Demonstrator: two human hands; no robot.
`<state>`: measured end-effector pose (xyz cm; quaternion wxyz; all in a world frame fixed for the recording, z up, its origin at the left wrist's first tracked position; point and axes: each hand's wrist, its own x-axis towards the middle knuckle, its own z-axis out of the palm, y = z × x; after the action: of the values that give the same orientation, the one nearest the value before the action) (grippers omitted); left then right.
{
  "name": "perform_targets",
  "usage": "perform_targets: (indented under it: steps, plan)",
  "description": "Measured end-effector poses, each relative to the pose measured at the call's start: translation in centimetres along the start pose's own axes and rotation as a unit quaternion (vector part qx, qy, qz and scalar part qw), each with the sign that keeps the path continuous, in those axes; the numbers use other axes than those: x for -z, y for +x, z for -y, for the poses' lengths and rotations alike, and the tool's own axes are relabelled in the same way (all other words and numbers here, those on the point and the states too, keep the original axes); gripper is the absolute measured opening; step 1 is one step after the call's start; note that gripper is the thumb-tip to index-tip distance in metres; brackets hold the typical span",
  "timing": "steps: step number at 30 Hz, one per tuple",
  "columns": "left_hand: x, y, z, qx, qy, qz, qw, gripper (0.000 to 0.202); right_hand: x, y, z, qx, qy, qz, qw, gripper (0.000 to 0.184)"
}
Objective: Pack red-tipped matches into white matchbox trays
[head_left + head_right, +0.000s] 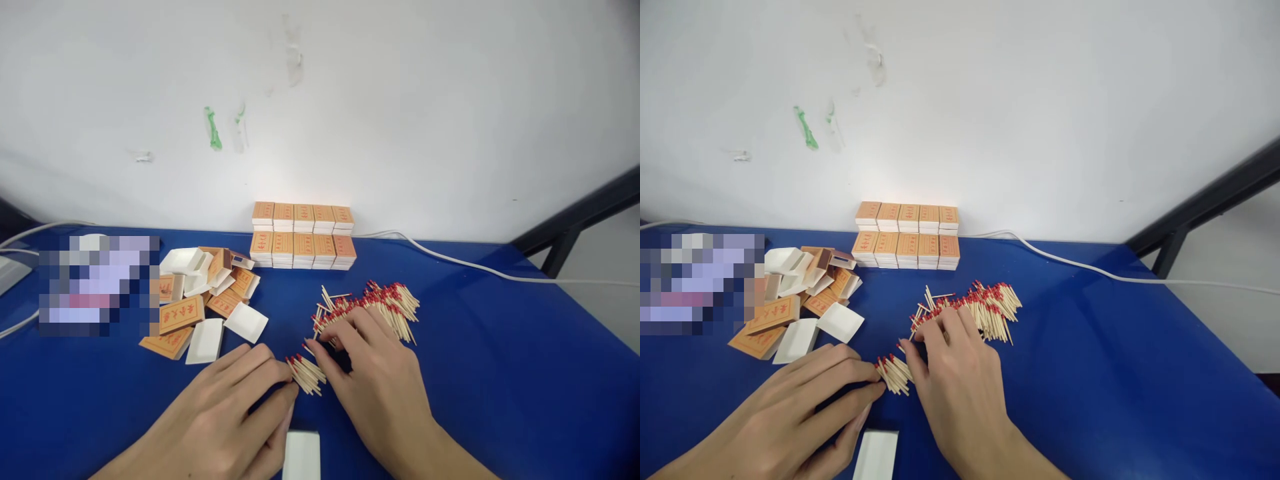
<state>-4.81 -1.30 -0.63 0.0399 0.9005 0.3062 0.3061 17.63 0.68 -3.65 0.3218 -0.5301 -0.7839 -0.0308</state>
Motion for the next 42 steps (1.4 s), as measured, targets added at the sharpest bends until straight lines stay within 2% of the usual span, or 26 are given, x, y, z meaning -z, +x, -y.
perform_targets:
  steps: [7, 15, 23, 34, 42]
  plan:
    - [0.1, -0.1, -0.2, 0.004, -0.01, 0.004, 1.0, 0.024, 0.5, -0.3, 0.4, -0.029, 0.007, 0.011, 1.0, 0.015]
    - [-0.4, -0.3, 0.2, 0.003, -0.012, -0.004, 1.0, 0.024, 1.1, -0.6, 0.1, -0.008, -0.001, 0.017, 1.0, 0.017]
    - [-0.1, 0.0, 0.0, 0.007, -0.012, 0.016, 1.0, 0.02, 2.0, -0.5, -1.0, 0.034, 0.02, 0.077, 0.996, 0.02]
    - [-0.4, -0.6, 0.2, 0.001, -0.023, 0.023, 0.999, 0.018, 3.1, 0.2, -1.3, -0.022, 0.137, 0.163, 0.977, 0.022]
    - [-0.3, -0.5, 0.1, 0.007, -0.03, 0.019, 0.999, 0.019, 2.4, 0.1, -1.6, 0.022, 0.044, 0.085, 0.995, 0.013]
